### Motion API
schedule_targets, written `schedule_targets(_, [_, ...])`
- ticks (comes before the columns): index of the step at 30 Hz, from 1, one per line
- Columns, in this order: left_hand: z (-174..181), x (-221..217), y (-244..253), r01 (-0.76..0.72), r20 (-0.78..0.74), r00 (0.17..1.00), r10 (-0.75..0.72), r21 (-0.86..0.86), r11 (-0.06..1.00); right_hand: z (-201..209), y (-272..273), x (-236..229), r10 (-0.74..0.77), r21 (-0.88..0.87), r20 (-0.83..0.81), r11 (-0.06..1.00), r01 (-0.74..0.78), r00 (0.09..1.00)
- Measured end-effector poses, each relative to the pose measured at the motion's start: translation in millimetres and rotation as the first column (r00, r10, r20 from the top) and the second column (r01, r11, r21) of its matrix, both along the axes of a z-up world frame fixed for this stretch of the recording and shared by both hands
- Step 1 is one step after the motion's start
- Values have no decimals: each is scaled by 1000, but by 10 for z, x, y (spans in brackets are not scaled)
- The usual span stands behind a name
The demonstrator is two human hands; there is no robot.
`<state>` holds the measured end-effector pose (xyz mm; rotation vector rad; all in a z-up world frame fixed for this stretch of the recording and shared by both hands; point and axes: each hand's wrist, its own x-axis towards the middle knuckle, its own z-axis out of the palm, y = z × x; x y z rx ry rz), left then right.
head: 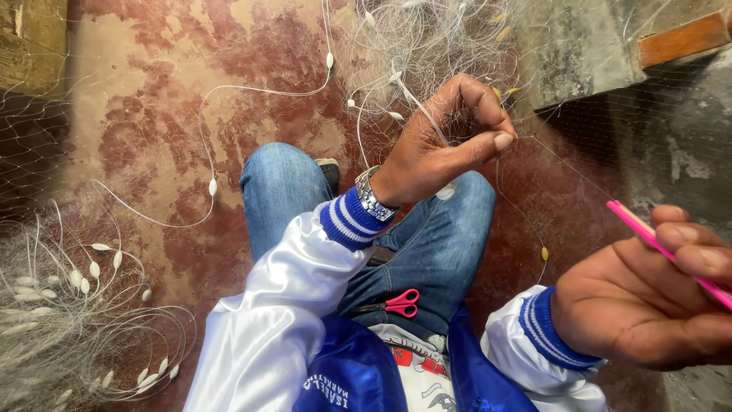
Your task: The person sits on the floor and repairs a fishing net by threading a small white float onto the netting using a pink plastic tool. They repeatedly pull the float through the mesh and adjust the netting with both hands.
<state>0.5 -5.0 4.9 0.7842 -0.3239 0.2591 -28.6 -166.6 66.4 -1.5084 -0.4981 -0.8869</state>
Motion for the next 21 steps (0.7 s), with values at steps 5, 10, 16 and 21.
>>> schedule_targets(5, [-3,-6,-20,-35,6,999,35,44,998,-56,-101,-107,-7,41,-147,999,13,989])
schedule_targets(10, [15,-14,-38,-48,3,999,48,39,998,-377,-512,-268,256,257,-323,950,-176,911])
schedule_targets(16, [-69,28,-44,-128,-23,991,133,152,980,-495,-341,-447,389,423,-555,893,-152,735])
schedule_targets(21, [-126,-7,-110,-180,-55,979,197,229,957,-603,-145,-600,667,661,-606,726,-192,434])
